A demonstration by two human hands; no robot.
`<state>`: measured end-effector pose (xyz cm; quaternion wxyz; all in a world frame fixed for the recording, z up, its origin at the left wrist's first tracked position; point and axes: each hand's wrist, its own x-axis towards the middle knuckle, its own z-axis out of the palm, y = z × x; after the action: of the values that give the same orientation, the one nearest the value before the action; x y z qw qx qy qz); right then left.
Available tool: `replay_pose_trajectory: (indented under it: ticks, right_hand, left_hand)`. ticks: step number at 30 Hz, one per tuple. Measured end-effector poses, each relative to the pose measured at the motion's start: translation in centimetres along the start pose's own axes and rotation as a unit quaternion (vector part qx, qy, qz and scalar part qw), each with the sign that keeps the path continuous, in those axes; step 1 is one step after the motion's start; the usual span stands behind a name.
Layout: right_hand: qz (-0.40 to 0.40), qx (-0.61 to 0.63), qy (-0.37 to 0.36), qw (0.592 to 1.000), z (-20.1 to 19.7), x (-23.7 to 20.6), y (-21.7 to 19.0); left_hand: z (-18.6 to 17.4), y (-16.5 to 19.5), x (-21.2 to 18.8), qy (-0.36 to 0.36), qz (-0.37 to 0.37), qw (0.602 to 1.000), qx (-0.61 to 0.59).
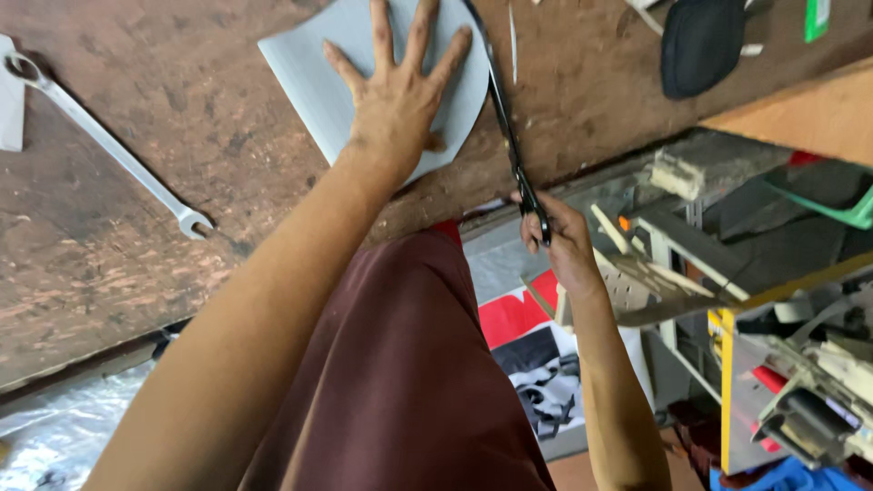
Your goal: The person places a newspaper template on a black fabric sheet, secures it with a weight, and uses shears to cut the fabric along the template outline. After cutting, the person removes the template and trims the edges of the cut fabric piece.
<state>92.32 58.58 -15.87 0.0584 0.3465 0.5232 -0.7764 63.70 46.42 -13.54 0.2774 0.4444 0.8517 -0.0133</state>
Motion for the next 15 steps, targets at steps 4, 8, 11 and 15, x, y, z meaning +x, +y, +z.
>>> replay_pose_trajectory:
  ticks: [4, 8, 11, 15]
  right_hand:
    - [0.014, -0.015, -0.01, 1.0, -0.9, 0.0, -1.2]
    - [0.035, -0.052, -0.019, 0.998, -1.8, 1.2, -2.6]
    - [0.019, -0.045, -0.041, 0.998, -2.5, 1.9, -3.6]
    - [0.06, -0.055, -0.034, 0.996, -3.3, 2.3, -4.6]
  left_hand:
    - [-0.1, -0.1, -0.1, 0.0, -0.002, 1.0, -0.019]
    - [-0.1, -0.2, -0.3, 0.027, -0.002, 1.0, -0.013]
    - [0.1, -0.3, -0.3, 0.033, -0.013, 0.999, -0.028]
    - [0.1, -0.4, 0.0, 0.011, -0.022, 0.999, -0.028]
